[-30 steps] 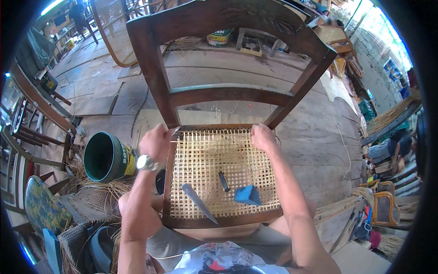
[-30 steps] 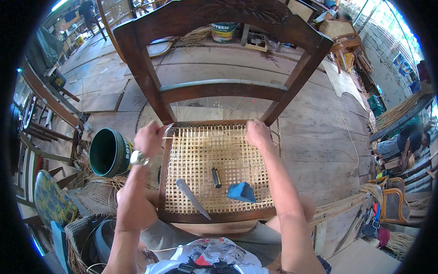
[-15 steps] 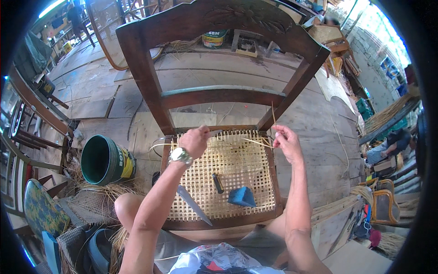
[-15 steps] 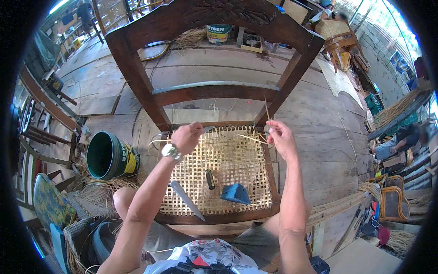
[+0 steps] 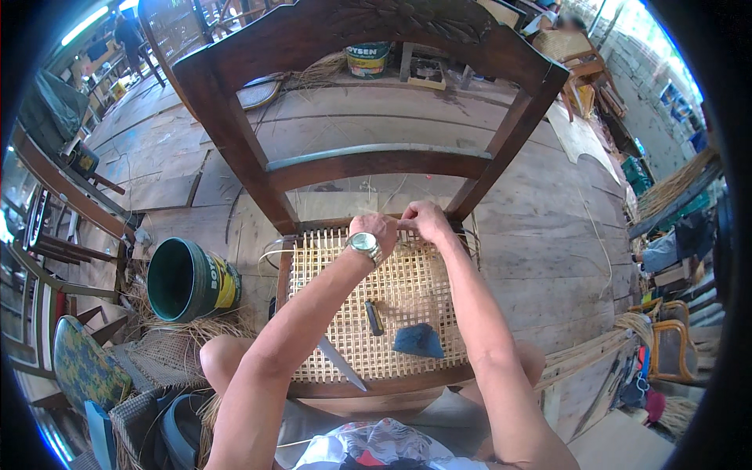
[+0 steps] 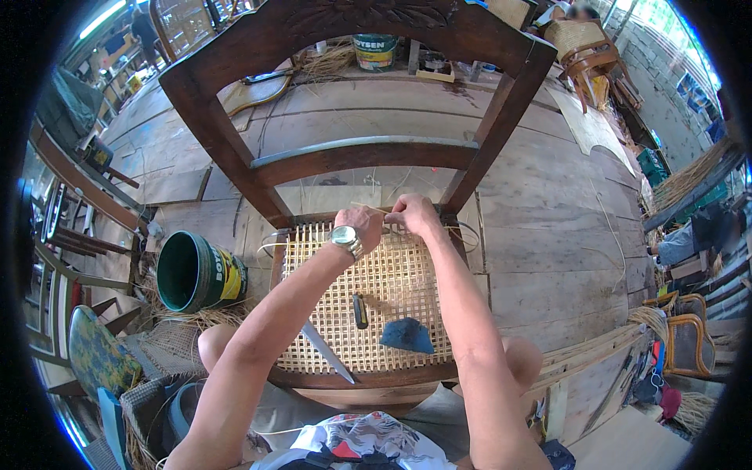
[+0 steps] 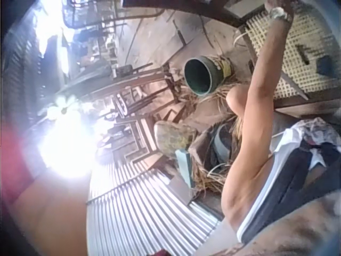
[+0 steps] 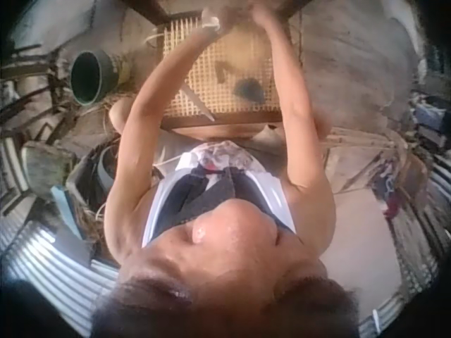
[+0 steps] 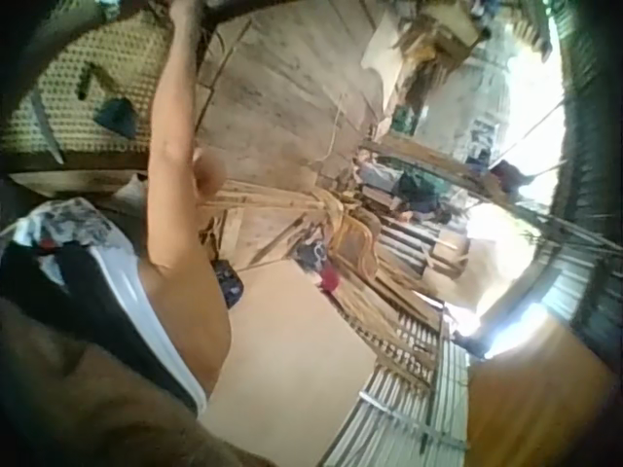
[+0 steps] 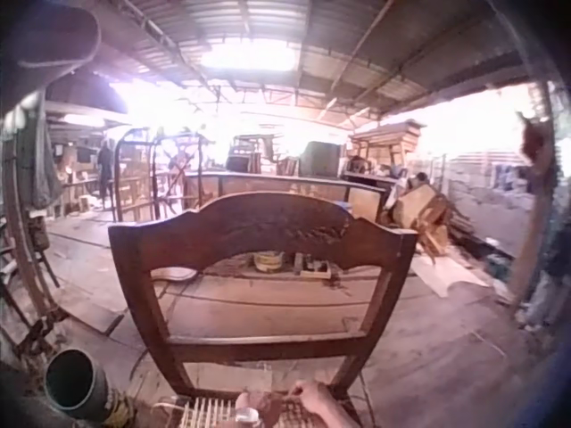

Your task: Repairing a wooden chair by weaving a new cane or wicker seat.

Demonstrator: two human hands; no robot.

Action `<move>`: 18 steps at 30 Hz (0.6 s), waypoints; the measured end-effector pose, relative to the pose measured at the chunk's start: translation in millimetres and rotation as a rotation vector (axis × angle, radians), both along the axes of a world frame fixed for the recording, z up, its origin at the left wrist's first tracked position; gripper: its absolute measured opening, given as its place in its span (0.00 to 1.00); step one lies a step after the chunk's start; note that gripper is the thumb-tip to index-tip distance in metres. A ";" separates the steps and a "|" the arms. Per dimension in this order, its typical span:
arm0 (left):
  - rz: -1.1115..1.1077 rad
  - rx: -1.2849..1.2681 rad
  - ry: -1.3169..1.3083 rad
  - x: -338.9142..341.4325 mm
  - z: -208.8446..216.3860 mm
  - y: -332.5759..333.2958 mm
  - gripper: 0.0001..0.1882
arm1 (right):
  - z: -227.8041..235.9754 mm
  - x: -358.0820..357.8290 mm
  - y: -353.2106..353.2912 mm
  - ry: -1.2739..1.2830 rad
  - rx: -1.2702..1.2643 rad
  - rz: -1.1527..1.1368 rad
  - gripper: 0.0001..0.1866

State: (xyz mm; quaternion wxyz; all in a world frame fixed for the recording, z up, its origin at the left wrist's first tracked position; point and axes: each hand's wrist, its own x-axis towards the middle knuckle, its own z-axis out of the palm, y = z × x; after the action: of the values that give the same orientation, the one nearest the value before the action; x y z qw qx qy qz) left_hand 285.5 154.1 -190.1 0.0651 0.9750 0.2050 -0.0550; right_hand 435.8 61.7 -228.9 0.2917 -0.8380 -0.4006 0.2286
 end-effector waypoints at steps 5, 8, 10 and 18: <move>0.172 -0.300 -0.062 -18.6 -21.2 9.4 0.14 | 3.7 -0.4 3.4 0.019 -0.122 0.020 0.13; 0.258 -0.499 -0.141 -31.7 -31.0 12.3 0.19 | 1.2 6.3 1.3 -0.038 -0.098 0.093 0.15; 0.259 -0.476 -0.195 -34.6 -32.7 11.7 0.20 | 1.1 5.2 1.9 -0.035 -0.079 0.124 0.15; 0.280 -0.506 -0.189 -34.8 -31.5 9.9 0.20 | -1.9 -4.6 -2.2 -0.096 -0.049 0.088 0.14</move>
State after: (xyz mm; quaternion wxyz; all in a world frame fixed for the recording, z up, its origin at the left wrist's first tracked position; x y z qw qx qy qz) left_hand 250.6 164.0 -221.6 0.3319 0.8909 0.3101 -0.0037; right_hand 431.1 59.5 -230.8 0.2409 -0.8364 -0.4450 0.2105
